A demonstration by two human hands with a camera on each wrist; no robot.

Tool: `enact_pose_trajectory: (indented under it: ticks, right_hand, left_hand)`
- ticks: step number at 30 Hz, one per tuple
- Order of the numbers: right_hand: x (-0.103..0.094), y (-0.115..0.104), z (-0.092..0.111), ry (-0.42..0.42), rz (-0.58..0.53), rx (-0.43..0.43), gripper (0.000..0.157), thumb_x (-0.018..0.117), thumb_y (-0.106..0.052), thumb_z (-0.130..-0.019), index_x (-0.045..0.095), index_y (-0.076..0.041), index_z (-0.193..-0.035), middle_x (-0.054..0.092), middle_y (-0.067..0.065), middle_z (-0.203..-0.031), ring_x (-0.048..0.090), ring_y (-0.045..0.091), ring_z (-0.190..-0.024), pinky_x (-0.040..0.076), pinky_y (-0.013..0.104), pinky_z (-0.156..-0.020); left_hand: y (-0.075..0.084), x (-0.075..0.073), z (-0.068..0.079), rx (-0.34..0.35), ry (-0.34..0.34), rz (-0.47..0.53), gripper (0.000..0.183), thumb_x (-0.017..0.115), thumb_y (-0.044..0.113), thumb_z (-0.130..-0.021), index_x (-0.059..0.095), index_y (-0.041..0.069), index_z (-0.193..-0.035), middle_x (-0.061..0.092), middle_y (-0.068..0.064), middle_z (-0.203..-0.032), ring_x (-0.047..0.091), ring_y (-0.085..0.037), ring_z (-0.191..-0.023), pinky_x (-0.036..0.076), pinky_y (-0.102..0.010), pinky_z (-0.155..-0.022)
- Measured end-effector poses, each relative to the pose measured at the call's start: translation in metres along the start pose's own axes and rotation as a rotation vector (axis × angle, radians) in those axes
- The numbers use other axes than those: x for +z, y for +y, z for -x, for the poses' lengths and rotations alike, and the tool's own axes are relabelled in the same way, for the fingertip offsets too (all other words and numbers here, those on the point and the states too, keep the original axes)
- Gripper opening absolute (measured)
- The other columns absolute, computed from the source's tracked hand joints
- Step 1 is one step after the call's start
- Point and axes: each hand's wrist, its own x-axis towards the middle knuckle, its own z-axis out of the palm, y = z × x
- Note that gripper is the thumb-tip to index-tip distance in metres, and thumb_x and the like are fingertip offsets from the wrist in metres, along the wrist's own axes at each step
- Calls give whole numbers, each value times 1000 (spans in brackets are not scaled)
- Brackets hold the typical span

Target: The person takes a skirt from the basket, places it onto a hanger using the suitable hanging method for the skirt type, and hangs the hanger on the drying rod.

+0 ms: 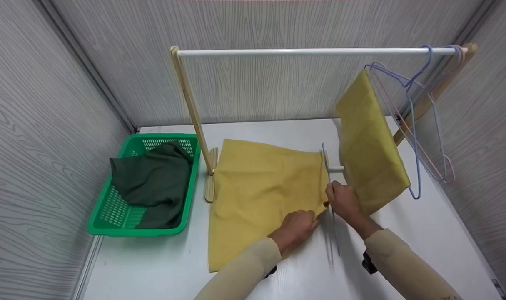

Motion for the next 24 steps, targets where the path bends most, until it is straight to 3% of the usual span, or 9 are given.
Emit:
enact_pose_trajectory:
  ticks: [4,9,12,16,18,20,24]
  right_hand:
    - [3,-3,0,-36,-22,-16,34,55,-5,-96,46,-7,-63,41,4,-51,43,24,-44,38,44,-45]
    - [3,-9,0,-86,-47,-10,33,54,-6,-98,47,-6,-65,41,5,-53,40,21,-46,37,42,-46]
    - [2,-16,-3,-87,-93,-12,33,53,-6,-98,48,-5,-65,43,5,-54,39,20,-48,36,40,-47]
    - [-5,-28,-11,-102,-206,30,35,50,-7,-99,51,-7,-65,47,2,-56,41,15,-49,37,34,-48]
    - [-7,-33,-15,-116,-247,63,36,49,-8,-100,52,-8,-64,49,1,-56,42,13,-50,37,31,-49]
    - [-8,-37,-18,-135,-266,93,36,50,-8,-100,53,-9,-64,50,0,-57,42,12,-51,36,29,-50]
    - [-1,-38,-15,-157,-259,96,33,51,-7,-101,55,-8,-68,55,2,-60,45,12,-53,38,28,-52]
  left_hand:
    - [9,3,-3,43,-34,-181,28,53,34,-101,61,14,-83,64,-2,-70,62,-18,-62,46,-33,-50]
    - [13,6,-3,118,-8,-326,30,52,39,-100,62,18,-82,62,2,-65,60,-16,-56,42,-32,-44]
    - [9,6,1,138,87,-349,33,54,40,-99,61,18,-75,59,3,-60,57,-16,-52,39,-32,-41]
    - [5,9,4,158,321,-366,33,58,40,-96,60,18,-72,57,3,-57,57,-15,-49,41,-31,-40]
    - [4,10,5,175,363,-395,33,58,40,-96,59,19,-70,56,4,-56,56,-13,-49,41,-30,-40]
    - [6,11,6,193,312,-440,32,57,40,-97,59,21,-71,56,6,-58,54,-11,-50,40,-29,-40]
    - [10,12,6,211,120,-423,31,56,39,-97,60,22,-73,56,7,-62,51,-8,-52,38,-27,-40]
